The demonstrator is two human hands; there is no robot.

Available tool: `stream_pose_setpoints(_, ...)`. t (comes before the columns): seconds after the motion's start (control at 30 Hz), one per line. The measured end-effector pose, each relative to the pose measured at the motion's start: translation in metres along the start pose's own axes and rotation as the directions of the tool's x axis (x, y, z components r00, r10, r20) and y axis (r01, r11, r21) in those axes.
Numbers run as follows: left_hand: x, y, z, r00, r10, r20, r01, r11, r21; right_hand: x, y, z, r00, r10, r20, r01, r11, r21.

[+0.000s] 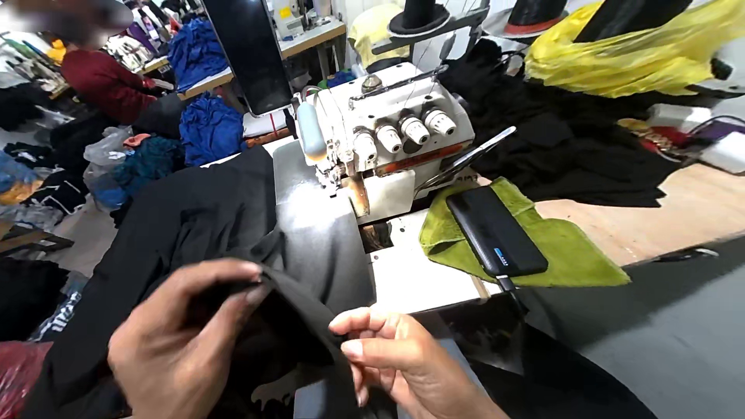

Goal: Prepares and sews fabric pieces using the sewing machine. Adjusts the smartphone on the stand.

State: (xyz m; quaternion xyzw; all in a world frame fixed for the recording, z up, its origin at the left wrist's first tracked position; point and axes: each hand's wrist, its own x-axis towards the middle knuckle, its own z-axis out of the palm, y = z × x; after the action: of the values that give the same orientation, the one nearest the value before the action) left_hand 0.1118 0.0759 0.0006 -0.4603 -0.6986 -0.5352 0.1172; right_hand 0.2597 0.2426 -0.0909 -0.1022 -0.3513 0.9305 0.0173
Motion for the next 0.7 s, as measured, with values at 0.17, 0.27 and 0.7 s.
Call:
stream_pose_setpoints(0.17,0.043,-0.053,0.048,0.957,-0.134,0.256,0.035,0.932,0.360,0.064,-0.029,-0.009,0.729,-0.577,-0.369,0.009,0.546,-0.838)
stream_pose_setpoints(0.27,0.040,-0.071,0.068,0.928,-0.263,0.263,0.149,0.910,0.387,0.103,-0.043,-0.008,0.713,-0.546,-0.440,-0.088,0.554,-0.828)
stream_pose_setpoints(0.7,-0.004,0.042,0.011,0.888,0.160,0.431,-0.033,0.958,-0.286,0.052,-0.020,-0.007,0.859,-0.472,-0.200,0.324,0.802,-0.502)
